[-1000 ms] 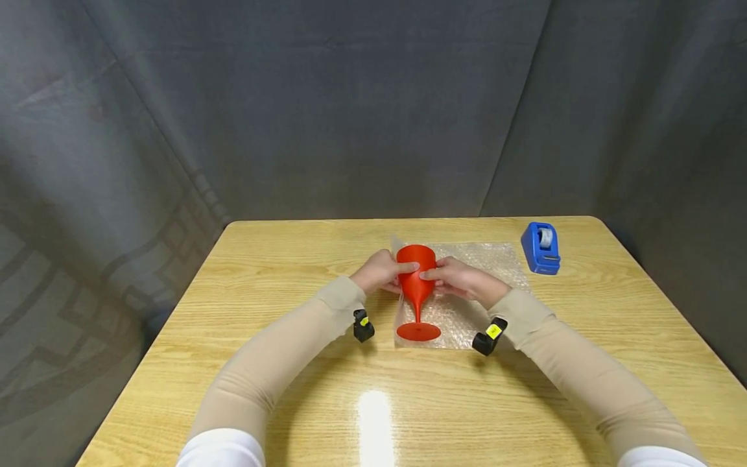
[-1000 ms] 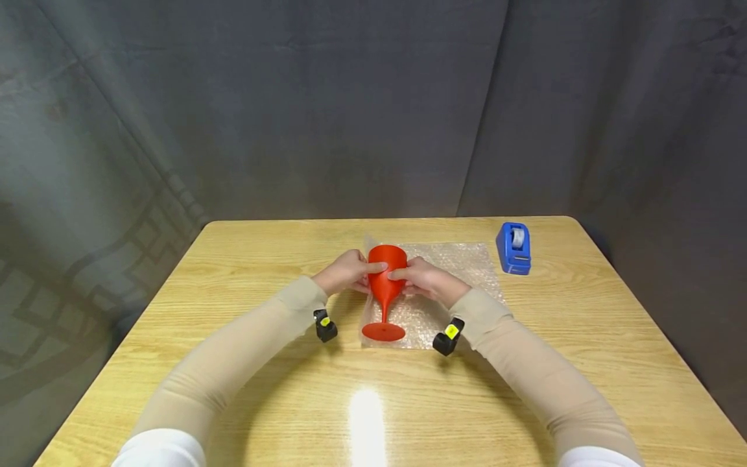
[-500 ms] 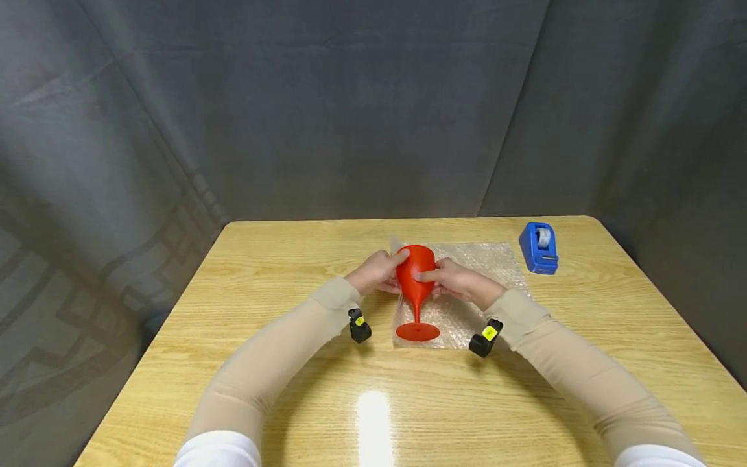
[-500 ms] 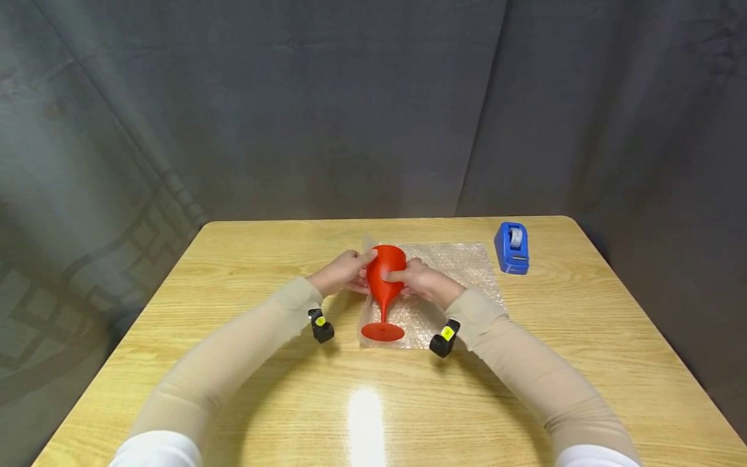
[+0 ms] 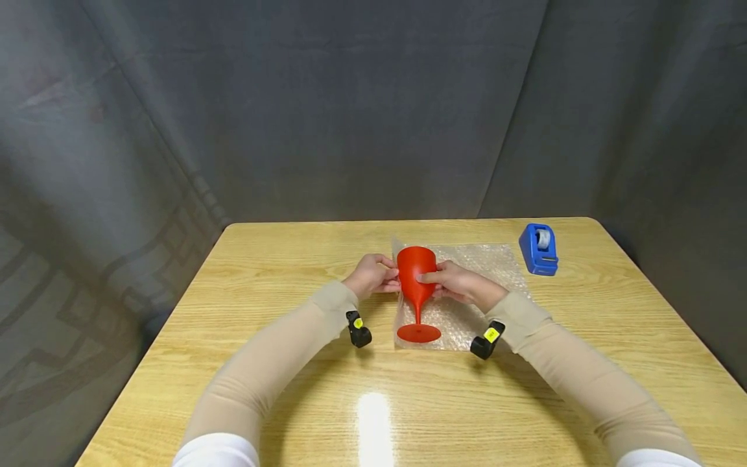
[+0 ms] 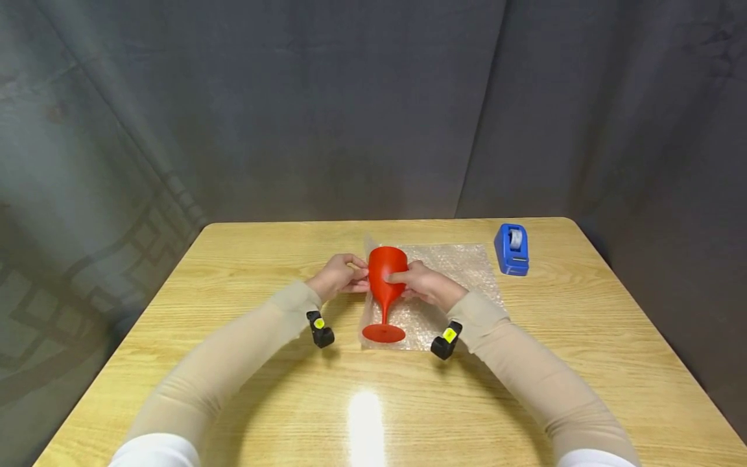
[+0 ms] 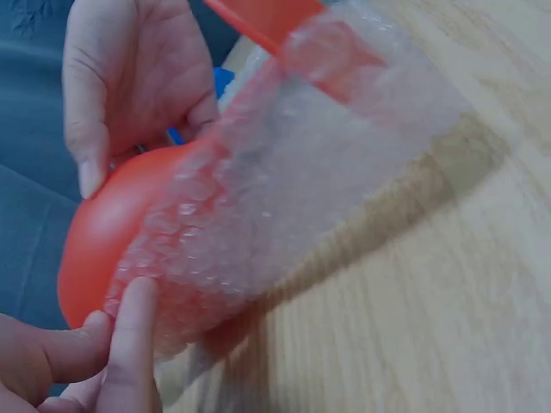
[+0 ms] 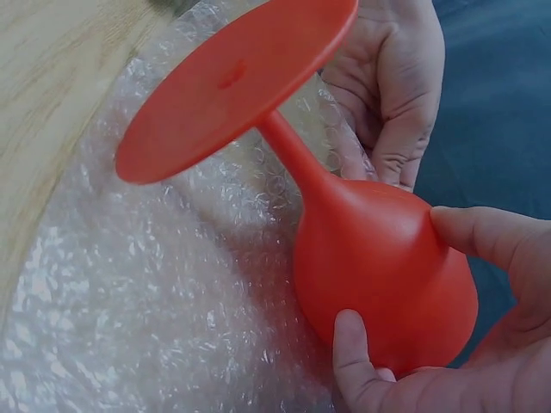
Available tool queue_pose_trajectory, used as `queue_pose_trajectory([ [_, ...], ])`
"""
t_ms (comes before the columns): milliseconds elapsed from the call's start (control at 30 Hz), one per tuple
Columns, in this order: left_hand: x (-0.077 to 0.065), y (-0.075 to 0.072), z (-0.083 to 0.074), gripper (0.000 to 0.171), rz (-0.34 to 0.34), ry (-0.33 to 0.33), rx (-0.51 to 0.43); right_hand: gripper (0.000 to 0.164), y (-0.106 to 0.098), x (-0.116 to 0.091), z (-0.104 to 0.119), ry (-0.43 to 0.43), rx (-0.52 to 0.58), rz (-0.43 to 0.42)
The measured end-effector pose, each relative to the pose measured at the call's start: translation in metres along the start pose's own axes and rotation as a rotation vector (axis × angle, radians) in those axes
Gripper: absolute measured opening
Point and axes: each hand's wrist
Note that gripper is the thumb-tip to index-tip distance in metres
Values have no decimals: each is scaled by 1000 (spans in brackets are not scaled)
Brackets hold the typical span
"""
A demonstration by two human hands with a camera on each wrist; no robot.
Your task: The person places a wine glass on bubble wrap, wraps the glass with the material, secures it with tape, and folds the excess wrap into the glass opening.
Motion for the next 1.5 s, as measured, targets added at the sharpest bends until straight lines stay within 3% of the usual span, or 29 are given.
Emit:
queue_pose_trajectory([
  [233,-1,1,2,23,-28,-11,-51,41,0,0,-1,4,12,0],
  [533,-1,2,5,16,-41,5,-9,41,1,0,0,9,27,-3],
  [767,-2,2,9,26,-78,-56,35,32,0,0,-2,-2,42,-2],
  [1200,2,-1,8,31,38,-133,23,29,-1,-1,-1,-1,62,5],
  [1500,3,-6,8,32,56,-138,7,30,1,0,-1,18,91,21],
])
Point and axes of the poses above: each hand's wrist, its own x-axis towards the middle knuckle, its own y-axis out of the palm, z = x × y, and after that the axes turned 5 degrees about x, right-handed
